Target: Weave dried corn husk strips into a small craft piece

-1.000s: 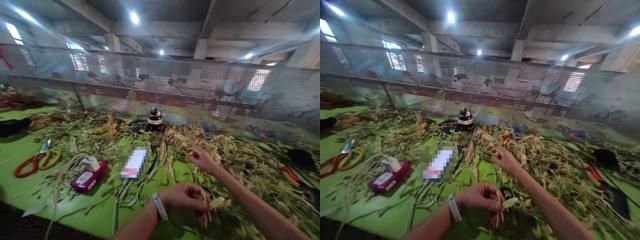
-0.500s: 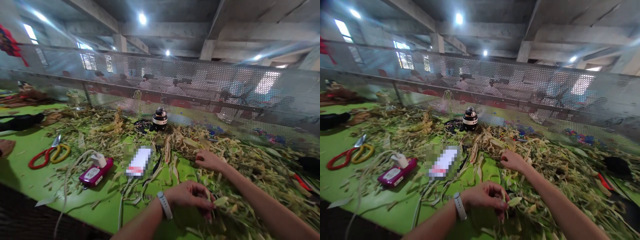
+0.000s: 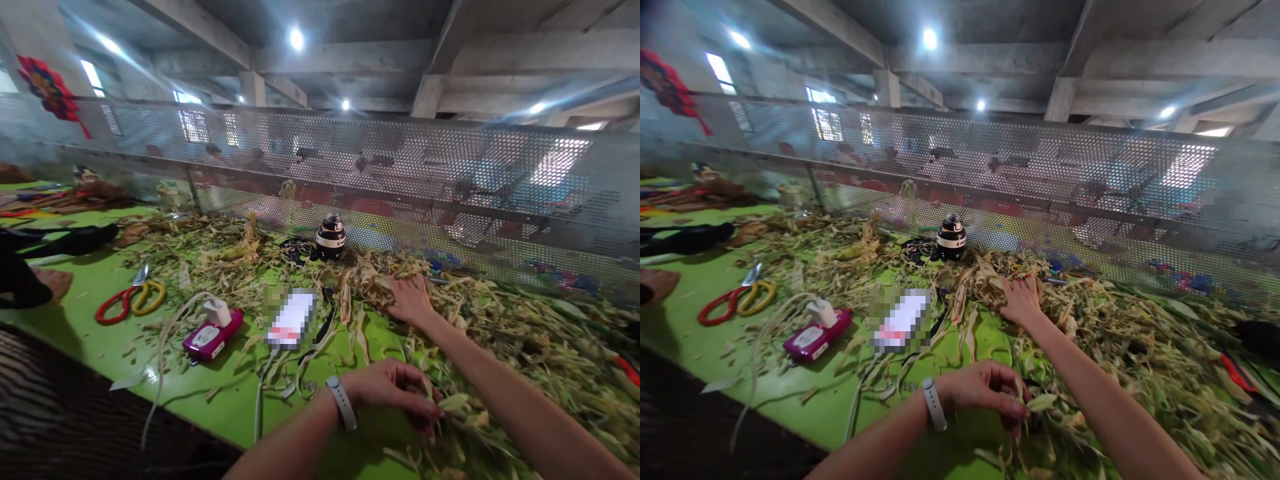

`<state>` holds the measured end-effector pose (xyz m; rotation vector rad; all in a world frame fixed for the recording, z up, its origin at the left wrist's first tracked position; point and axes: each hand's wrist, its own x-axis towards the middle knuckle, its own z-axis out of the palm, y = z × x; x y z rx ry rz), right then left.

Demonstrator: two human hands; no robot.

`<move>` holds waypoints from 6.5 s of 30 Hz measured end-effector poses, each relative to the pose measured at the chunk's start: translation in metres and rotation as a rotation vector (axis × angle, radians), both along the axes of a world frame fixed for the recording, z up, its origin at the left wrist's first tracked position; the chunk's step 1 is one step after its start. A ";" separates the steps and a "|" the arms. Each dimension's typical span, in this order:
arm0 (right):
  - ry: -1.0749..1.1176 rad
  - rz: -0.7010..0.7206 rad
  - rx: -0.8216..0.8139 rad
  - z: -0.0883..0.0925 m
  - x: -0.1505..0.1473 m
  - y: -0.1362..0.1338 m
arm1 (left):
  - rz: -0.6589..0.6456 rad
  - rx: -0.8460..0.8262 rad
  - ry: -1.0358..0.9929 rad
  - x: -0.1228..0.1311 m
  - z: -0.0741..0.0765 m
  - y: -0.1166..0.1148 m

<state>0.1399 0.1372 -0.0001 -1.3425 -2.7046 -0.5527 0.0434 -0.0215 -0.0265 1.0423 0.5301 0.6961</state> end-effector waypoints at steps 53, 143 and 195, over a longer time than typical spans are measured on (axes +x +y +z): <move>0.906 0.368 -0.642 -0.025 0.065 -0.099 | 0.535 -0.031 -0.294 -0.003 0.002 0.007; 0.694 -0.300 -0.472 -0.018 0.101 -0.035 | 0.993 -0.104 -0.234 -0.020 -0.003 0.019; 1.423 -0.090 -1.067 0.001 0.074 -0.088 | 1.043 -0.083 -0.092 -0.016 0.003 0.017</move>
